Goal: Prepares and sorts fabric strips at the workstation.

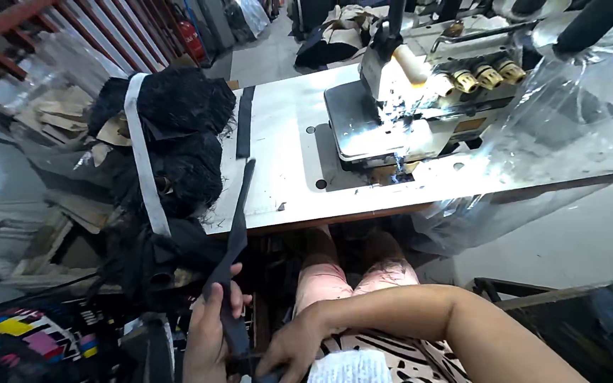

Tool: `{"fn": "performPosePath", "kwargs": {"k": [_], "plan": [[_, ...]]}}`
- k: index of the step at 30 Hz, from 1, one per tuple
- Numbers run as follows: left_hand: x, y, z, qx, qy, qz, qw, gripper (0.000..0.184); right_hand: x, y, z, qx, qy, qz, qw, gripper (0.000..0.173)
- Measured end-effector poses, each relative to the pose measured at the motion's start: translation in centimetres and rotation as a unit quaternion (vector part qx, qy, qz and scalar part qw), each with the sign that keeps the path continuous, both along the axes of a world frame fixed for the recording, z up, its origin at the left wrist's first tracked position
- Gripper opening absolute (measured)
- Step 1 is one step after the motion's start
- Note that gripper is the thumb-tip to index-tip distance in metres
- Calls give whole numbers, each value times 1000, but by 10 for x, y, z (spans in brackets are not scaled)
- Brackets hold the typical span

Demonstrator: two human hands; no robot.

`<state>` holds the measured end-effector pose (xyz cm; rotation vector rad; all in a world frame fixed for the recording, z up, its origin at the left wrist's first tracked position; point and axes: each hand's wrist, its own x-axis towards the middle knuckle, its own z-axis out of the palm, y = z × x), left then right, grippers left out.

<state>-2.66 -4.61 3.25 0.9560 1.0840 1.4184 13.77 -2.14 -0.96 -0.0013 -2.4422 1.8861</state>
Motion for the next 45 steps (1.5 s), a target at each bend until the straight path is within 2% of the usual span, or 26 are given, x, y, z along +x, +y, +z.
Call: {"fn": "performPosePath", "kwargs": {"k": [1, 3, 6, 8, 10, 11, 13, 15, 16, 18, 20, 22, 24, 26, 28, 29, 30, 32, 34, 36, 37, 39, 41, 42, 44, 45], "plan": [[1, -7, 8, 14, 29, 2, 999, 29, 1, 9, -10, -57, 3, -6, 998, 40], [-12, -31, 21, 13, 96, -103, 990, 20, 1, 42, 2, -220, 30, -101, 970, 47], [-48, -45, 20, 19, 230, -364, 902, 33, 3, 103, 41, -419, 146, -287, 849, 58], [-54, -48, 10, -49, 372, -339, 863, 32, 5, 138, 54, -466, 217, -381, 768, 62], [-57, -45, -14, -158, 465, -204, 847, 40, 5, 145, 61, -426, 251, -482, 724, 55], [-58, -39, -29, -172, 472, -141, 853, 51, 3, 135, 58, -352, 244, -507, 748, 51], [-53, -20, -48, -136, 397, -74, 905, 78, 0, 90, 43, -166, 171, -442, 865, 44], [-30, -1, -44, -94, 220, -61, 969, 113, 1, 33, 24, -15, 48, -248, 967, 34], [-16, 5, -36, -77, 136, -66, 986, 116, -1, 11, 10, 49, -2, -136, 989, 28], [5, 8, -20, -24, 56, -65, 996, 83, -4, 0, -14, 83, -34, 10, 996, 26], [9, -4, -2, 14, 66, -94, 993, 42, 3, 25, -20, -43, 35, -21, 998, 44], [-5, -24, 14, 22, 113, -204, 972, 34, 11, 60, 2, -221, 113, -147, 958, 51], [-29, -37, 15, 4, 192, -327, 925, 39, 17, 99, 28, -404, 198, -254, 856, 75], [-44, -40, 4, -20, 316, -378, 870, 39, 22, 132, 52, -487, 251, -379, 746, 59], [-45, -44, -12, -64, 395, -292, 868, 41, 21, 138, 70, -448, 241, -520, 686, 44], [-42, -43, -19, -69, 395, -238, 884, 54, 18, 126, 71, -372, 218, -550, 715, 42], [-37, -38, -25, -65, 361, -190, 911, 72, 15, 103, 67, -277, 198, -534, 774, 38], [-17, -24, -26, -56, 200, -97, 973, 96, 8, 51, 47, -96, 165, -386, 903, 31], [5, -8, -15, -37, 18, -37, 998, 82, 4, 17, 23, -11, 100, -190, 977, 31], [17, -6, -4, 7, -17, -22, 1000, 42, 4, 20, -1, -45, 47, -93, 994, 29], [14, -12, 0, 28, 18, -63, 997, 35, 7, 32, -4, -107, 40, -91, 989, 31], [-5, -29, 6, 46, 129, -231, 963, 36, 13, 63, 6, -245, 59, -160, 954, 42], [-24, -40, 6, 45, 228, -394, 889, 43, 18, 101, 30, -374, 114, -277, 878, 56], [-29, -43, 3, 29, 285, -428, 857, 41, 20, 119, 40, -424, 154, -338, 826, 58], [-32, -52, -9, -59, 412, -350, 839, 34, 20, 149, 52, -498, 230, -451, 705, 44], [-32, -54, -17, -100, 451, -272, 844, 36, 16, 152, 57, -505, 243, -491, 667, 34]]}}
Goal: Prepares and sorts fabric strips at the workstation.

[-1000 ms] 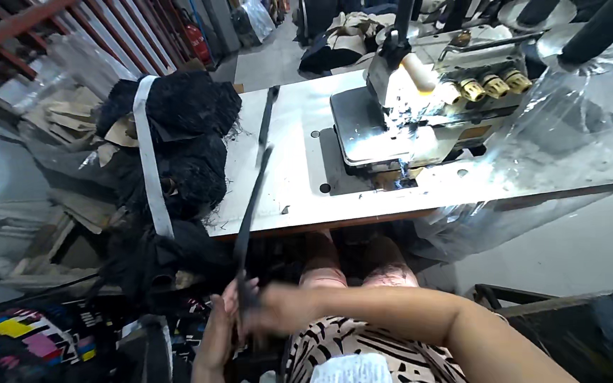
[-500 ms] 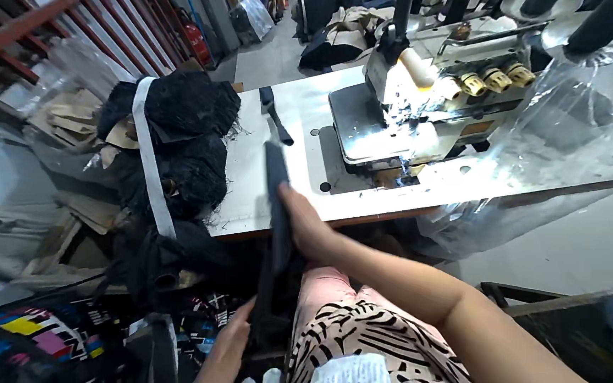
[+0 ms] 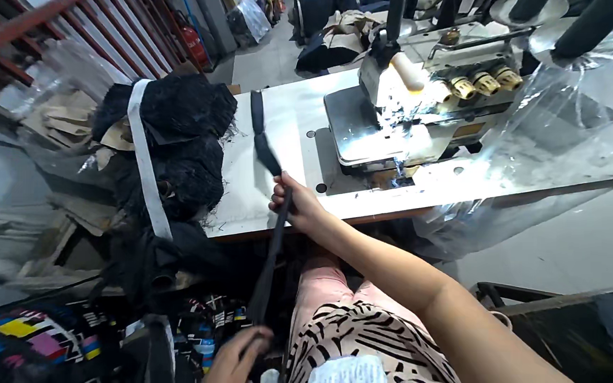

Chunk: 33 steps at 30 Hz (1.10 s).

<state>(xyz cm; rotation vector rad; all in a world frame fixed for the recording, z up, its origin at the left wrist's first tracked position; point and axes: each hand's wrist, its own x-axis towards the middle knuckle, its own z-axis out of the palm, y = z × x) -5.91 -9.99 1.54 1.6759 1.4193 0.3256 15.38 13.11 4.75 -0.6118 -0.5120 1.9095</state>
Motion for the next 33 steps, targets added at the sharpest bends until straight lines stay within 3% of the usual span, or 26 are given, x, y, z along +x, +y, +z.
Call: {"fn": "performPosePath", "kwargs": {"k": [1, 3, 4, 5, 7, 8, 9, 10, 12, 15, 17, 19, 21, 23, 25, 26, 27, 29, 31, 33], "plan": [[0, 1, -9, 13, 7, 75, 997, 45, -4, -6, 2, 18, -20, -6, 1000, 29], [3, 10, -30, 56, -104, 176, 977, 75, -14, -45, -4, 155, -121, 85, 977, 25], [10, 16, -30, 52, -204, 218, 953, 95, -17, -74, -10, 246, -174, 160, 940, 25], [19, 22, -24, 35, -316, 258, 912, 102, -17, -104, -18, 336, -211, 247, 884, 22], [31, 33, -9, -5, -492, 273, 827, 87, -16, -143, -38, 446, -243, 415, 755, 21], [34, 35, -2, 3, -509, 264, 819, 71, -17, -148, -55, 473, -223, 466, 713, 21], [33, 33, 2, 17, -517, 239, 822, 53, -17, -145, -69, 472, -188, 490, 708, 25], [30, 27, 7, 29, -502, 202, 840, 39, -15, -135, -76, 440, -149, 491, 737, 36], [16, 7, 12, 20, -427, 130, 895, 25, -9, -106, -57, 321, -120, 431, 835, 51], [-21, -16, 7, -28, -258, 16, 965, 25, -5, -54, -11, 128, -89, 214, 964, 55], [-32, -22, 5, -26, -125, 19, 992, 28, -5, -26, 1, 33, -74, 53, 995, 51], [-27, -21, -2, -7, -58, 121, 991, 38, -9, -27, 6, 69, -101, -29, 992, 40], [-14, -5, -18, 18, -147, 208, 967, 69, -17, -61, 0, 231, -199, 10, 952, 32], [7, 16, -19, 22, -318, 272, 908, 98, -20, -111, -18, 414, -275, 161, 853, 26], [24, 36, -10, -4, -502, 246, 829, 94, -19, -145, -43, 528, -307, 348, 712, 18], [30, 40, -4, 4, -536, 225, 814, 79, -18, -150, -57, 540, -297, 423, 664, 19], [34, 40, 3, 24, -540, 197, 818, 59, -16, -147, -68, 519, -268, 465, 665, 27], [34, 28, 15, 48, -501, 136, 854, 32, -7, -123, -71, 417, -173, 459, 765, 52], [19, 14, 15, 14, -428, 51, 902, 30, -1, -90, -38, 272, -132, 356, 884, 45], [-5, 3, 3, -37, -370, -9, 928, 32, 6, -48, -8, 134, -76, 215, 964, 53]]}}
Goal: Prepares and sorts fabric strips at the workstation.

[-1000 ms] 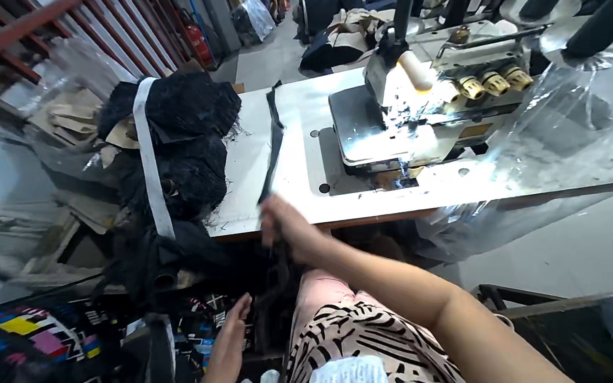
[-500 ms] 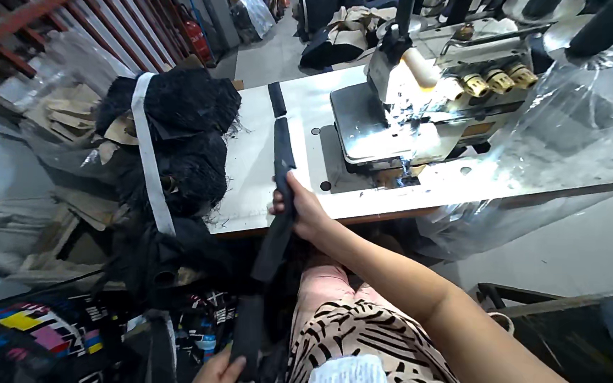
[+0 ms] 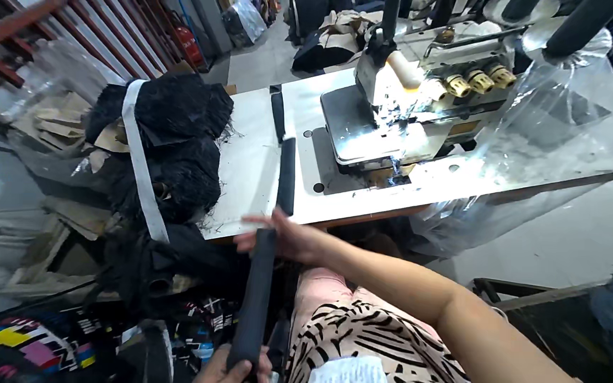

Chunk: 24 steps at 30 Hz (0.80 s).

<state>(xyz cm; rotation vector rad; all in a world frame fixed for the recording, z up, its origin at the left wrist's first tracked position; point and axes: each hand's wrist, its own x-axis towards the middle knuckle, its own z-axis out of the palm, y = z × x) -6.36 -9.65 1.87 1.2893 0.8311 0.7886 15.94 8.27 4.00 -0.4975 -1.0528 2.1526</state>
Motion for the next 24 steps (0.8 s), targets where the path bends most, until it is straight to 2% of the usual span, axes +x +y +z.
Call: {"fn": "performPosePath", "kwargs": {"k": [1, 3, 4, 5, 6, 7, 8, 9, 10, 11, 12, 13, 14, 16, 18, 20, 22, 23, 24], "plan": [[-11, -4, -6, -6, 28, -6, 1000, 33, 3, 21, 8, -61, 24, -82, 994, 54], [-22, -15, -14, -10, 83, 80, 993, 30, 8, 48, 17, -136, 56, -228, 962, 46], [-21, -17, -15, -1, 117, 142, 983, 29, 7, 47, 18, -118, 48, -260, 957, 43], [-19, -13, -16, 18, 149, 180, 972, 42, 4, 35, 16, -51, 5, -263, 964, 41], [-16, -4, -20, 28, 153, 194, 969, 69, -1, 13, 12, 49, -56, -235, 969, 40], [-9, 6, -24, 22, 126, 202, 971, 93, -5, -16, 6, 162, -111, -163, 967, 36], [3, 15, -24, 2, 79, 218, 973, 109, -7, -47, 0, 263, -152, -63, 951, 31], [16, 23, -21, -18, 18, 234, 972, 112, -7, -74, -6, 336, -179, 65, 922, 27], [29, 30, -16, -34, -48, 249, 967, 102, -9, -95, -15, 389, -190, 184, 882, 23], [41, 33, -8, -36, -83, 275, 957, 84, -10, -105, -29, 426, -182, 280, 841, 22], [48, 33, 0, -25, -94, 298, 949, 57, -11, -107, -43, 437, -161, 330, 821, 23], [49, 29, 7, -3, -93, 299, 950, 40, -10, -102, -53, 420, -136, 335, 832, 28], [44, 22, 13, 28, -72, 265, 961, 34, -8, -91, -56, 366, -110, 317, 868, 36], [22, 9, 19, 102, -33, 139, 985, 28, -3, -55, -42, 201, -60, 232, 950, 56], [3, 2, 16, 172, -8, 39, 984, 29, -3, -16, -18, 60, 47, 110, 991, 73], [-12, -5, 13, 199, 27, 15, 979, 35, 3, 19, 6, -74, 96, -37, 992, 66], [-26, -10, 1, 182, 99, 82, 975, 29, 5, 39, 21, -138, 69, -213, 965, 43], [-30, -10, -7, 166, 149, 140, 965, 27, 4, 39, 25, -113, 27, -261, 958, 37], [-29, -6, -14, 152, 193, 190, 951, 29, 2, 29, 25, -44, -31, -276, 960, 37]]}}
